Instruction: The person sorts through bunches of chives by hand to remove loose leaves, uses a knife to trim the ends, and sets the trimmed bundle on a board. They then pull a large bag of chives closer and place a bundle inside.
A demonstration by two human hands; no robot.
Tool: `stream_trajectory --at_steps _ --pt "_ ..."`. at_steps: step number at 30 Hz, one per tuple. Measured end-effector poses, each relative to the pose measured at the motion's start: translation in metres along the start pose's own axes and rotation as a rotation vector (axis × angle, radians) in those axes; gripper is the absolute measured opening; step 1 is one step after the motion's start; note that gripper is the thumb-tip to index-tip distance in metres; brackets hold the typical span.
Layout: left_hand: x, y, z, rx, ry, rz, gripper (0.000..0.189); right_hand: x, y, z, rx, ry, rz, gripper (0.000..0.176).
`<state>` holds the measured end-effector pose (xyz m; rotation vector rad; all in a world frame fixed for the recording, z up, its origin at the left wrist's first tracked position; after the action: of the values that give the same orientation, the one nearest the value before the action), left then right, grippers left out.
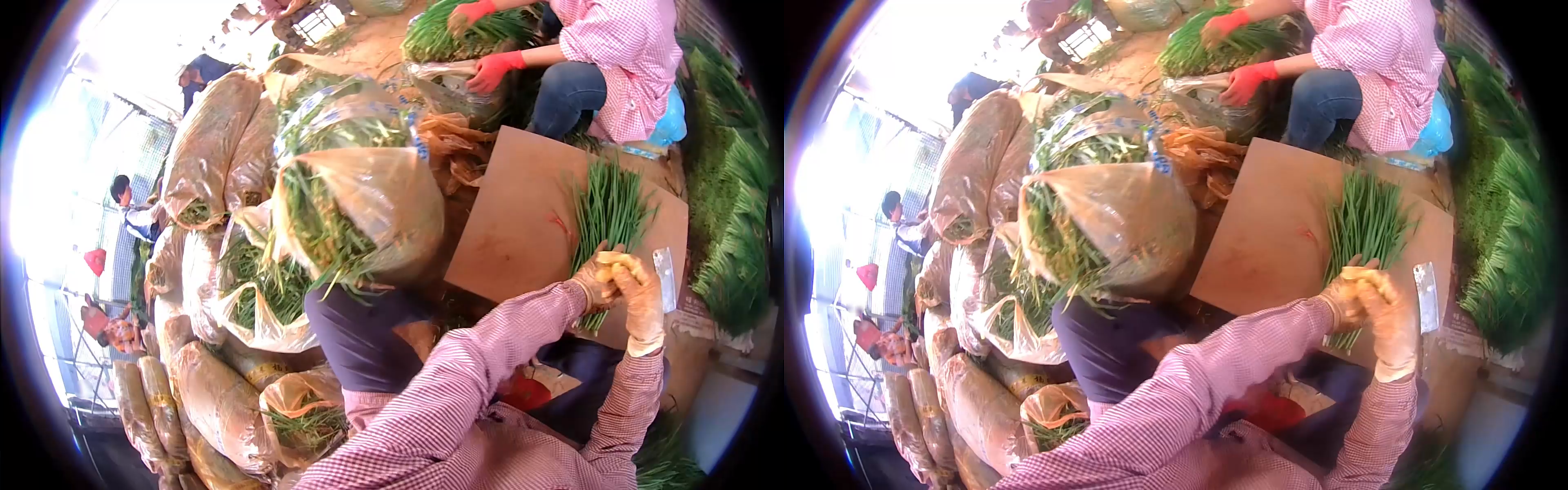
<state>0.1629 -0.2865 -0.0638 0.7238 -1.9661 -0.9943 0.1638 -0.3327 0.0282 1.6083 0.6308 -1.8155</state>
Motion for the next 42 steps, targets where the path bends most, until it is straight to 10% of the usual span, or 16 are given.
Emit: stream_trajectory --at_steps 4,15,18,25,31,36,42 --pt "0.015 0.068 0.058 -0.318 0.167 -0.012 0.030 0.042 0.008 0.020 0.089 -0.065 -0.152 0.022" --pt "0.000 0.391 0.313 0.839 0.606 -0.179 0.032 0.091 -0.071 0.012 -0.170 -0.284 -0.097 0.022" --pt "-0.042 0.442 0.308 0.703 0.820 -0.635 0.057 0.090 -0.078 0.021 -0.179 -0.328 -0.065 0.021" --pt "-0.165 0.453 0.279 0.055 1.340 -0.464 0.043 0.116 -0.069 0.051 -0.154 -0.318 -0.103 0.031" --pt "-0.142 0.449 0.290 0.567 0.835 -0.164 0.027 0.149 -0.078 0.037 -0.201 -0.398 -0.135 0.030" --pt "-0.114 0.431 0.308 0.671 0.922 0.002 0.031 0.137 -0.104 0.030 -0.313 -0.314 -0.100 0.031" --pt "-0.081 0.402 0.292 0.359 0.959 0.217 0.018 0.138 -0.101 0.031 -0.334 -0.288 -0.062 0.027"
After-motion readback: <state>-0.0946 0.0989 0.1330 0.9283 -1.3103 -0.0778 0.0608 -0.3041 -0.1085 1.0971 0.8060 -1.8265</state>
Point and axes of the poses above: each hand's wrist, its own z-axis away from the middle knuckle, its own y-axis out of the back of the hand, x = y × z, the point moved 6 cm from there along -z, towards the middle knuckle, and after that the axes turned 11 degrees about -x, right-handed, at the moved point
